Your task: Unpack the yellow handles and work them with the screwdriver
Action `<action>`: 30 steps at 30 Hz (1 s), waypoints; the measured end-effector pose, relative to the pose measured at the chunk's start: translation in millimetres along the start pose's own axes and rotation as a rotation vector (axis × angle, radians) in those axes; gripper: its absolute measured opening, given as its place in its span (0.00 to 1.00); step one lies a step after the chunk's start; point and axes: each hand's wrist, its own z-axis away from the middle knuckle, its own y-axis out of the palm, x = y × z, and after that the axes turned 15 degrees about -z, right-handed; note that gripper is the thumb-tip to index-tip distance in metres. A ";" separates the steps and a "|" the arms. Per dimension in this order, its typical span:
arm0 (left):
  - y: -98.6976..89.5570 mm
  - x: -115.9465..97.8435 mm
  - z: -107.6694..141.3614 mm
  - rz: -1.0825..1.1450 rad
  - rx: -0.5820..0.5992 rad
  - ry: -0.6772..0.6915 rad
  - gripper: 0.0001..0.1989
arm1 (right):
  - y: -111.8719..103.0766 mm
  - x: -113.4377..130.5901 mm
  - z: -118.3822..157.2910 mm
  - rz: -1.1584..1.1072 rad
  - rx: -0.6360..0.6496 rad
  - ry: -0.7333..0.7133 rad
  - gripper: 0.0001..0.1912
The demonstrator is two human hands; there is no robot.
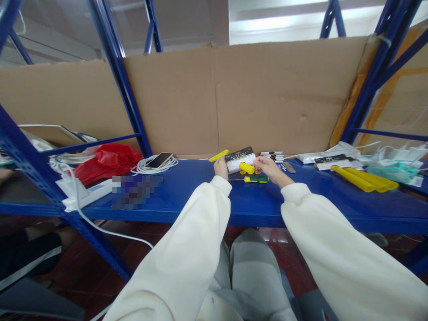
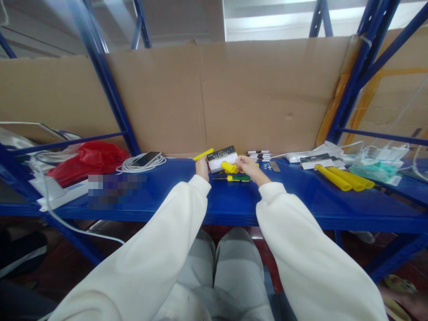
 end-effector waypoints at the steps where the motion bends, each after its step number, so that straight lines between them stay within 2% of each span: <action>1: 0.2 -3.2 3.1 0.000 -0.016 -0.048 0.12 | -0.4 0.2 -0.1 -0.005 -0.003 -0.001 0.24; 4: -1.0 -13.1 12.7 -0.004 -0.012 -0.108 0.11 | -1.7 1.2 0.0 -0.038 -0.015 -0.017 0.26; 7: -2.8 -18.7 18.5 -0.052 -0.031 -0.103 0.08 | -2.3 2.6 0.2 -0.060 -0.030 -0.041 0.28; 14: -0.9 -13.7 16.8 -0.071 -0.097 -0.012 0.13 | -1.8 4.0 1.2 0.002 -0.080 -0.045 0.29; 20: -0.7 -10.4 12.9 -0.063 -0.140 -0.003 0.12 | -2.1 2.5 0.2 -0.034 -0.039 -0.032 0.29; 26: -1.7 -9.3 11.0 -0.088 -0.152 -0.036 0.17 | -2.4 1.4 -0.6 -0.114 -0.009 -0.042 0.30; 30: -3.9 -15.2 15.4 -0.065 -0.141 -0.104 0.17 | -2.5 6.5 2.6 -0.181 -0.003 -0.025 0.28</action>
